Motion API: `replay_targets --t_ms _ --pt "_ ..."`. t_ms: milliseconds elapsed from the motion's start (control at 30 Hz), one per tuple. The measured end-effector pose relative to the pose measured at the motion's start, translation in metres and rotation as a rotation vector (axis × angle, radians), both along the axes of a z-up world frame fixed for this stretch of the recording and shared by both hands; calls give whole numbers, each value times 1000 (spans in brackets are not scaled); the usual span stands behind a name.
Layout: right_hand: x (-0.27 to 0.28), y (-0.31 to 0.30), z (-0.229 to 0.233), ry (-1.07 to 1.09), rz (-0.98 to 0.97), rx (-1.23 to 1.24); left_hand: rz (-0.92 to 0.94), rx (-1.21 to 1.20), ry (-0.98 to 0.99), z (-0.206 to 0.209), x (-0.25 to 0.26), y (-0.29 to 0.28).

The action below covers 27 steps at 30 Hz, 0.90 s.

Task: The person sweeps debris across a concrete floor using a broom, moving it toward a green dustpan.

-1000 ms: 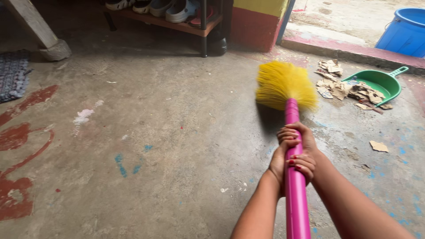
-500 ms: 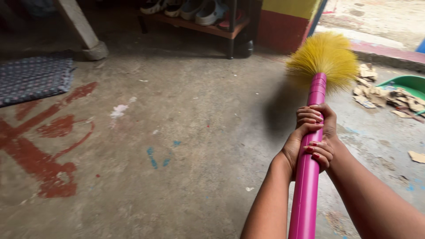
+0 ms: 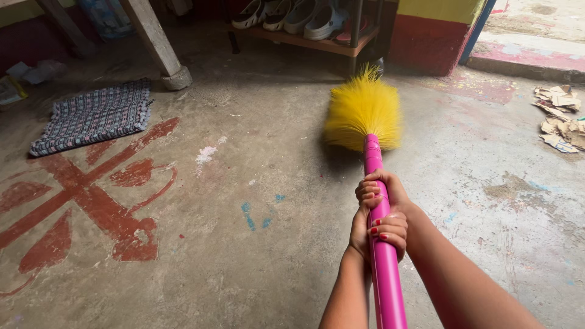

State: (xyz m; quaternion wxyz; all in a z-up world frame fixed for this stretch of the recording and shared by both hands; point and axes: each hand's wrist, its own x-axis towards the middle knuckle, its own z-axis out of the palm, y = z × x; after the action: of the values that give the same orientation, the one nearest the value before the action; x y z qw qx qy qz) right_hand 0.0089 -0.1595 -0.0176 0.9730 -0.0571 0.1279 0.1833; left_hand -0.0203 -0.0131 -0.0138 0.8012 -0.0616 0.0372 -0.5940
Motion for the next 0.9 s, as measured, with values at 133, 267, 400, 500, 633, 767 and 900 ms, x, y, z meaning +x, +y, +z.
replay_targets --t_ms 133,267,400,500,633,767,900 --pt "-16 -19 1 -16 -28 -26 -450 -286 218 6 -14 -11" --pt "-49 -54 9 28 -94 -38 -427 -226 271 17 -43 -44" --pt "-90 -100 9 73 -187 -123 -500 -247 267 6 -72 -91" --pt "-126 -145 7 32 -214 -41 -497 -314 225 -16 -92 -146" --pt "-170 -198 11 -36 -438 -54 159 152 -273 -14 -120 -228" --pt "-198 -223 26 -241 -499 -56 130 39 -357 11 -137 -239" --pt "-189 -214 44 -298 -493 -38 -50 -37 -312 38 -127 -215"
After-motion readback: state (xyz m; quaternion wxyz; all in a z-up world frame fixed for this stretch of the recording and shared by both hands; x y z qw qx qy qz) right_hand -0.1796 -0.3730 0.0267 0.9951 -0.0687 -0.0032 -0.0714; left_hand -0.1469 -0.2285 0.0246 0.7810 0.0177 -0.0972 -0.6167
